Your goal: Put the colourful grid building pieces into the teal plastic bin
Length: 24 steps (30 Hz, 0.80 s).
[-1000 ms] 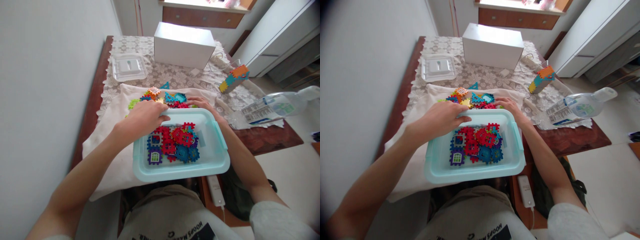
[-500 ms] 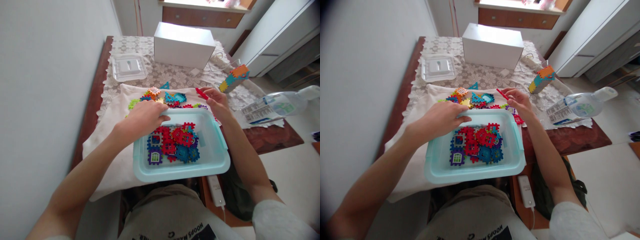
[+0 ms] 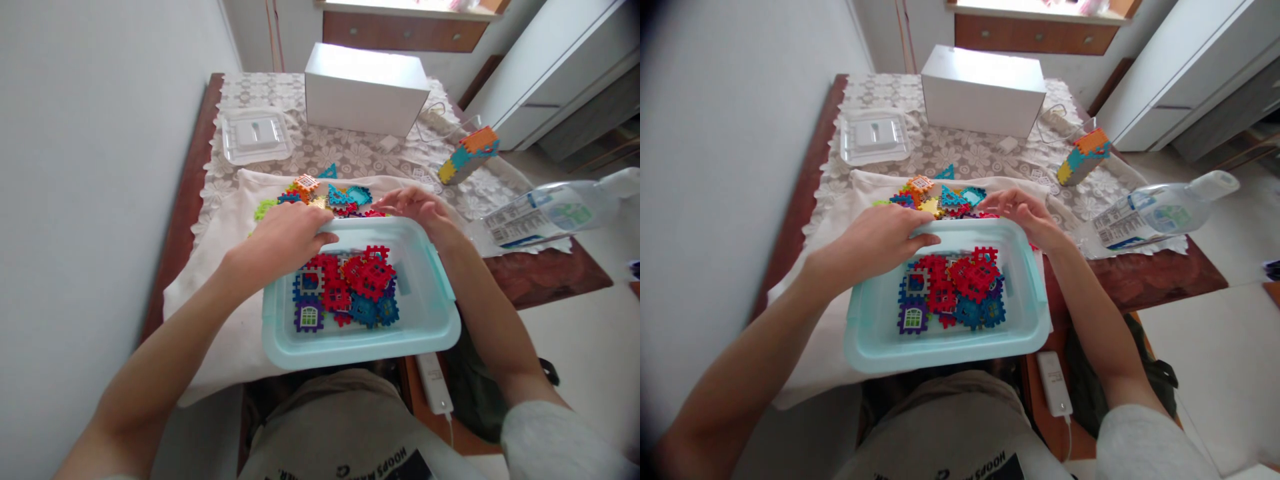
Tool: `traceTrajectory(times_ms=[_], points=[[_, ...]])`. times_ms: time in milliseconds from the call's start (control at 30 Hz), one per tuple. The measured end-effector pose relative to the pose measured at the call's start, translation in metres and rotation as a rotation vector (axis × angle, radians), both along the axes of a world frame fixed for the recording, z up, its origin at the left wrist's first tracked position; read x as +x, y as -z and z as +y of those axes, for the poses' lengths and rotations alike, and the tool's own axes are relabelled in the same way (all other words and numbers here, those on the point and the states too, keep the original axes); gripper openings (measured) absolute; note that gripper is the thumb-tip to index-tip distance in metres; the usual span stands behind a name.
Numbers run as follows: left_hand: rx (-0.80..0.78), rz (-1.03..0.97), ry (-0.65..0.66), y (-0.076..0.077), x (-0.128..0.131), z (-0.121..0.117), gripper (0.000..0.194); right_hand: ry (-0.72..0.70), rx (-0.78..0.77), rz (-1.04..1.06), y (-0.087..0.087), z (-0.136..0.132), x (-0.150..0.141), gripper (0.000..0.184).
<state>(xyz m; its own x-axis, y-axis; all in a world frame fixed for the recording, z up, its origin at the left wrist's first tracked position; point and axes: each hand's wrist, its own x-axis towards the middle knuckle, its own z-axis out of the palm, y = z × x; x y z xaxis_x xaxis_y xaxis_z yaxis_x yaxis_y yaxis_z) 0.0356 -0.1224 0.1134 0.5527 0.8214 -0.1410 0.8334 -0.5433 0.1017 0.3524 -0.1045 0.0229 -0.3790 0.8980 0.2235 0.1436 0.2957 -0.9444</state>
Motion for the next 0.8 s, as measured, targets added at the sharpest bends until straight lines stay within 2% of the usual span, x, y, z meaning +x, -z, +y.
traceTrajectory(times_ms=[67,133,233,300,367,467,533,600,700,800], points=[[-0.006,0.005,-0.003,0.0,0.0,0.0,0.024,0.128,0.035,-0.143,0.005,0.005,0.003,0.06],[-0.006,0.009,0.001,0.0,0.0,0.0,0.024,0.185,0.09,-0.345,0.013,0.012,0.008,0.051],[0.0,0.012,0.003,0.0,0.001,0.0,0.026,0.179,0.172,-0.583,0.027,0.021,0.016,0.035],[0.002,0.015,0.003,-0.001,0.001,0.0,0.025,0.166,0.196,-0.643,0.033,0.023,0.018,0.029],[0.004,0.018,0.006,-0.001,0.001,0.0,0.025,0.17,0.21,-0.655,0.035,0.025,0.018,0.031],[0.002,0.018,0.006,-0.001,0.001,0.0,0.025,0.27,0.223,-0.584,0.031,0.026,0.015,0.037],[0.002,0.012,0.008,0.0,0.0,0.0,0.025,0.367,0.223,-0.448,0.029,0.027,0.015,0.044],[0.008,0.006,0.01,0.001,-0.001,0.0,0.025,0.379,0.189,-0.256,0.026,0.026,0.018,0.054],[0.008,0.007,0.01,0.001,-0.001,0.0,0.026,0.176,0.091,0.007,0.021,0.019,0.022,0.073],[0.008,0.008,0.015,0.0,-0.001,0.0,0.025,-0.082,0.007,0.07,0.013,0.009,0.021,0.081]])
